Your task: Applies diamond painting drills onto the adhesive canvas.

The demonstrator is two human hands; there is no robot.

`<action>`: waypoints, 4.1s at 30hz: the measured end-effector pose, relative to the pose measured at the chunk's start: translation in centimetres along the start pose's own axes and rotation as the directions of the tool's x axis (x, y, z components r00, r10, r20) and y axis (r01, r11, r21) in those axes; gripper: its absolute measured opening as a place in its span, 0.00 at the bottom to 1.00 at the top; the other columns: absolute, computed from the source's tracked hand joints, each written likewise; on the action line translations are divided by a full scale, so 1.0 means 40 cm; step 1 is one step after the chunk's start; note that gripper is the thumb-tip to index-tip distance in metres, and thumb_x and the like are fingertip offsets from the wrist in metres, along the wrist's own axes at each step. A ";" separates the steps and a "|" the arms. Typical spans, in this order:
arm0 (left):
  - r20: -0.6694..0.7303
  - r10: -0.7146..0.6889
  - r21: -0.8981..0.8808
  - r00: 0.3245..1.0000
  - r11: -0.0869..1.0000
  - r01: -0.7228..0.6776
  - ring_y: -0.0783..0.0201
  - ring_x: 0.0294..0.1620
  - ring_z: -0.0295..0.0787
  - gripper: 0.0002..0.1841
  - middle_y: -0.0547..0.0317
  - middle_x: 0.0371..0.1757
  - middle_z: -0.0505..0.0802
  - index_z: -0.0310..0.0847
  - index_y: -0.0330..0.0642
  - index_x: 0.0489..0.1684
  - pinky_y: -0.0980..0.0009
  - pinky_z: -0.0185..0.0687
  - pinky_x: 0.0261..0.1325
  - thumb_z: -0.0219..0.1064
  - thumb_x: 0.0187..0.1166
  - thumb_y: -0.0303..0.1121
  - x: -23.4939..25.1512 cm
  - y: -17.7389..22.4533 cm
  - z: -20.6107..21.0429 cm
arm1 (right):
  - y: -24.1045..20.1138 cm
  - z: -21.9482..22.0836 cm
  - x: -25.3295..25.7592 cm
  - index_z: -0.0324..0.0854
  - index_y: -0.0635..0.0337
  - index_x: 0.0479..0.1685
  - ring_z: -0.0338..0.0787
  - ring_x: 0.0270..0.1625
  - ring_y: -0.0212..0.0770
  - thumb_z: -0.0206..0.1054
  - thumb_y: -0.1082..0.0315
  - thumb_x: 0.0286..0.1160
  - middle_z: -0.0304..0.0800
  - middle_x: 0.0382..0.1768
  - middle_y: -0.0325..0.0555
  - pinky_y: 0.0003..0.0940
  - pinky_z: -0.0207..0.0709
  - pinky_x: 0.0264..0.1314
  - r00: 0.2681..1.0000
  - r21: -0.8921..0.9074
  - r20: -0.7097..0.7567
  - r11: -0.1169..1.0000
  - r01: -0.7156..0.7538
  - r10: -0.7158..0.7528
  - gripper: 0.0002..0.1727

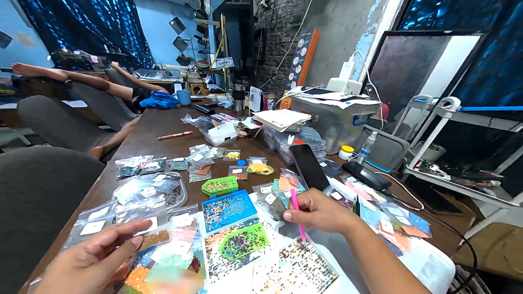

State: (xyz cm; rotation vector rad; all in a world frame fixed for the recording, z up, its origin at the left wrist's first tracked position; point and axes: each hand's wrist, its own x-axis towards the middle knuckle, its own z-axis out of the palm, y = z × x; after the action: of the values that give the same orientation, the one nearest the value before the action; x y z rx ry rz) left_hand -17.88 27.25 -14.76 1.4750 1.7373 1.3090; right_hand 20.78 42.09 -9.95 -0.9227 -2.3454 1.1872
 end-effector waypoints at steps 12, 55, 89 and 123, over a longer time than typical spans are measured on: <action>0.006 0.002 -0.015 1.000 1.000 -0.001 0.82 0.45 0.86 0.17 0.66 0.50 0.91 0.81 0.29 0.62 0.79 0.83 0.52 0.62 0.77 0.25 -0.001 0.001 0.000 | 0.009 -0.006 0.003 0.83 0.60 0.26 0.71 0.22 0.16 0.66 0.60 0.83 0.75 0.18 0.27 0.16 0.65 0.29 1.000 -0.089 -0.022 0.996 -0.023 0.021 0.17; -0.059 0.008 0.006 0.998 1.000 -0.007 0.79 0.42 0.87 0.17 0.62 0.49 0.92 0.84 0.33 0.60 0.79 0.84 0.48 0.64 0.74 0.25 -0.004 0.012 0.011 | -0.027 0.010 -0.005 0.83 0.58 0.30 0.71 0.22 0.16 0.66 0.60 0.83 0.74 0.18 0.24 0.15 0.66 0.28 0.974 -0.083 0.180 0.989 -0.124 0.137 0.14; -0.101 0.166 0.075 0.981 0.984 -0.159 0.74 0.30 0.84 0.12 0.64 0.44 0.93 0.90 0.42 0.53 0.73 0.81 0.33 0.65 0.78 0.21 0.002 0.017 0.049 | 0.016 0.150 -0.118 0.74 0.58 0.31 0.73 0.12 0.23 0.46 0.66 0.94 0.76 0.13 0.32 0.16 0.68 0.15 0.735 0.336 -0.640 0.942 0.005 0.225 0.18; -0.087 0.187 0.086 0.979 0.980 -0.179 0.76 0.31 0.84 0.12 0.65 0.45 0.93 0.91 0.43 0.52 0.77 0.79 0.32 0.65 0.77 0.22 0.001 0.022 0.049 | 0.076 0.173 -0.122 0.75 0.53 0.31 0.73 0.19 0.12 0.53 0.50 0.91 0.74 0.16 0.24 0.10 0.69 0.24 0.747 -0.224 -0.566 0.937 0.269 -0.350 0.21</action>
State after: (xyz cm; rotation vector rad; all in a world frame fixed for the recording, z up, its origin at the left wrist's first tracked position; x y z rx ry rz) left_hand -15.83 27.92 -14.77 1.6756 1.7634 1.4400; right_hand 21.58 36.03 -16.56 -0.7578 -1.9512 0.5037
